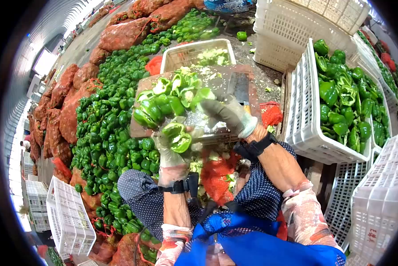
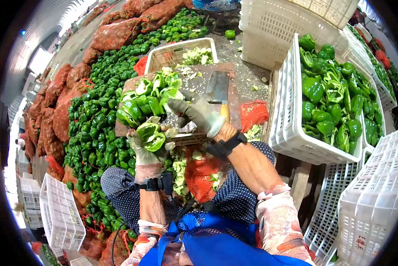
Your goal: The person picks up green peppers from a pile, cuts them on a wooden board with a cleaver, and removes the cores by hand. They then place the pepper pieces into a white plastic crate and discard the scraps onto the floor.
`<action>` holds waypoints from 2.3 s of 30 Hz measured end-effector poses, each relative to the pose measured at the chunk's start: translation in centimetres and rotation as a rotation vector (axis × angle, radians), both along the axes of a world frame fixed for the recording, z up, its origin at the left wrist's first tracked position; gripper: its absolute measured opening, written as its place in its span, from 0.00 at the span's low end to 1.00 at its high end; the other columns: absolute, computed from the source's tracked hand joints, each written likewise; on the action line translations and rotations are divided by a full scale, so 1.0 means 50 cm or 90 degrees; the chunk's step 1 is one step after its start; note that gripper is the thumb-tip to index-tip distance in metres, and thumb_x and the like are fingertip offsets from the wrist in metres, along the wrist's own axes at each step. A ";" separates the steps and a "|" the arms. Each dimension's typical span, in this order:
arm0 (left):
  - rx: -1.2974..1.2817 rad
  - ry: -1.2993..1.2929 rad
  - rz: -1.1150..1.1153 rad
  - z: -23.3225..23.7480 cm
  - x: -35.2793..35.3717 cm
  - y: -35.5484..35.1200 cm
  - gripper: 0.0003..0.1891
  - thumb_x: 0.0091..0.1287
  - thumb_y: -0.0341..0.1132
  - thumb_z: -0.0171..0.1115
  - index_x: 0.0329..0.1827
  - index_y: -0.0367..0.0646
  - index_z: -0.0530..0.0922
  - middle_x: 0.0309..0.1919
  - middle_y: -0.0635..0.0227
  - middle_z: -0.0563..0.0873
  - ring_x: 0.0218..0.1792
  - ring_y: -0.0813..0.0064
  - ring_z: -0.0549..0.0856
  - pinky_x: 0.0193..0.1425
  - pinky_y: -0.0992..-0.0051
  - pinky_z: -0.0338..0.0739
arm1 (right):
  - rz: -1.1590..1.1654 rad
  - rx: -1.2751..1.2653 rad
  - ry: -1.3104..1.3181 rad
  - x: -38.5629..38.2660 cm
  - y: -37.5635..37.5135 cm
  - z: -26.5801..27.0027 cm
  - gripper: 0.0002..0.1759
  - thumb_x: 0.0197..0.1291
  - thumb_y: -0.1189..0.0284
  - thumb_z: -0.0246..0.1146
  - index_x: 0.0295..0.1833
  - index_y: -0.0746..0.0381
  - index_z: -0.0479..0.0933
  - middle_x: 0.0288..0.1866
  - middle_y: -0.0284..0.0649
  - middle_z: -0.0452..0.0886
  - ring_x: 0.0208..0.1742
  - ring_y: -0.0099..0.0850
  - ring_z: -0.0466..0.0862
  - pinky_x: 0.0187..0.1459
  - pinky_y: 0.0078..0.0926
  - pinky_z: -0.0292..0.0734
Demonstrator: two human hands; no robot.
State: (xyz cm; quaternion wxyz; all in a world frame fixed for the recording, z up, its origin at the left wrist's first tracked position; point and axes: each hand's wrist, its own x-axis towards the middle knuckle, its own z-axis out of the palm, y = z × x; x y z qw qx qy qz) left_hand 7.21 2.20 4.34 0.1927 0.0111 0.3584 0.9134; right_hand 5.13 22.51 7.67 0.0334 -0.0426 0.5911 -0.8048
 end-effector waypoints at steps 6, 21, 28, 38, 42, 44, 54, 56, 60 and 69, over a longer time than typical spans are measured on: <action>-0.058 0.025 0.020 0.014 0.018 0.013 0.37 0.63 0.66 0.55 0.64 0.45 0.71 0.50 0.57 0.82 0.48 0.58 0.84 0.50 0.58 0.84 | 0.014 0.291 0.077 0.005 -0.026 -0.027 0.37 0.59 0.50 0.65 0.61 0.70 0.72 0.49 0.53 0.82 0.49 0.39 0.83 0.51 0.34 0.76; -0.207 -0.014 -0.086 0.000 0.023 -0.021 0.21 0.69 0.47 0.55 0.57 0.42 0.76 0.45 0.64 0.85 0.40 0.69 0.86 0.44 0.68 0.84 | 0.202 0.294 0.008 0.019 -0.027 -0.008 0.32 0.58 0.55 0.66 0.58 0.69 0.74 0.48 0.47 0.81 0.47 0.34 0.81 0.46 0.27 0.78; -0.024 -0.020 -0.076 0.003 0.045 -0.034 0.22 0.63 0.46 0.63 0.51 0.37 0.77 0.43 0.58 0.85 0.37 0.65 0.87 0.40 0.66 0.86 | 0.322 -0.107 -0.160 0.030 -0.031 -0.023 0.12 0.60 0.67 0.66 0.46 0.60 0.77 0.30 0.26 0.79 0.22 0.11 0.73 0.17 0.08 0.64; 0.042 -0.068 -0.046 0.002 0.021 -0.046 0.21 0.66 0.46 0.59 0.50 0.36 0.78 0.46 0.57 0.83 0.48 0.60 0.82 0.43 0.57 0.82 | 0.054 0.622 0.112 -0.021 0.007 -0.027 0.32 0.64 0.56 0.58 0.68 0.64 0.66 0.64 0.53 0.75 0.65 0.42 0.75 0.65 0.36 0.70; -0.341 -0.005 0.142 -0.046 -0.004 -0.057 0.16 0.68 0.44 0.57 0.49 0.42 0.80 0.44 0.63 0.84 0.43 0.70 0.84 0.43 0.66 0.82 | 0.108 0.460 0.176 0.000 -0.029 -0.016 0.34 0.64 0.49 0.59 0.65 0.64 0.70 0.67 0.51 0.71 0.64 0.42 0.76 0.65 0.34 0.69; -0.285 0.231 0.130 0.120 0.021 -0.029 0.14 0.64 0.39 0.60 0.47 0.40 0.80 0.45 0.65 0.84 0.42 0.73 0.83 0.39 0.71 0.85 | -0.009 0.414 0.083 0.015 -0.023 0.012 0.32 0.66 0.49 0.57 0.66 0.61 0.71 0.69 0.49 0.70 0.63 0.41 0.76 0.64 0.31 0.70; -0.441 0.157 0.009 0.150 -0.057 0.094 0.17 0.69 0.34 0.59 0.60 0.44 0.73 0.46 0.66 0.83 0.40 0.78 0.83 0.38 0.76 0.81 | 0.014 -0.074 0.132 0.014 -0.042 -0.017 0.40 0.72 0.43 0.35 0.77 0.63 0.51 0.77 0.48 0.56 0.77 0.37 0.55 0.75 0.28 0.46; -0.329 0.275 0.055 0.213 -0.062 0.161 0.11 0.65 0.34 0.65 0.48 0.42 0.80 0.39 0.67 0.85 0.33 0.82 0.84 0.30 0.86 0.79 | -0.115 -0.250 0.092 -0.074 -0.064 -0.155 0.35 0.73 0.45 0.37 0.70 0.61 0.60 0.68 0.45 0.66 0.67 0.34 0.67 0.68 0.31 0.59; -0.413 0.296 -0.050 0.321 -0.092 0.291 0.13 0.66 0.31 0.61 0.54 0.41 0.78 0.45 0.65 0.83 0.38 0.79 0.83 0.37 0.83 0.79 | 0.255 -1.119 0.096 -0.015 0.011 -0.133 0.23 0.75 0.59 0.42 0.66 0.61 0.66 0.62 0.41 0.72 0.59 0.32 0.75 0.62 0.31 0.69; -0.586 0.379 -0.078 0.427 -0.220 0.200 0.19 0.67 0.38 0.62 0.58 0.40 0.76 0.43 0.68 0.81 0.36 0.77 0.78 0.42 0.72 0.77 | -0.224 -0.393 -0.048 0.025 0.103 0.002 0.17 0.71 0.57 0.53 0.51 0.59 0.73 0.39 0.37 0.81 0.38 0.28 0.83 0.39 0.27 0.81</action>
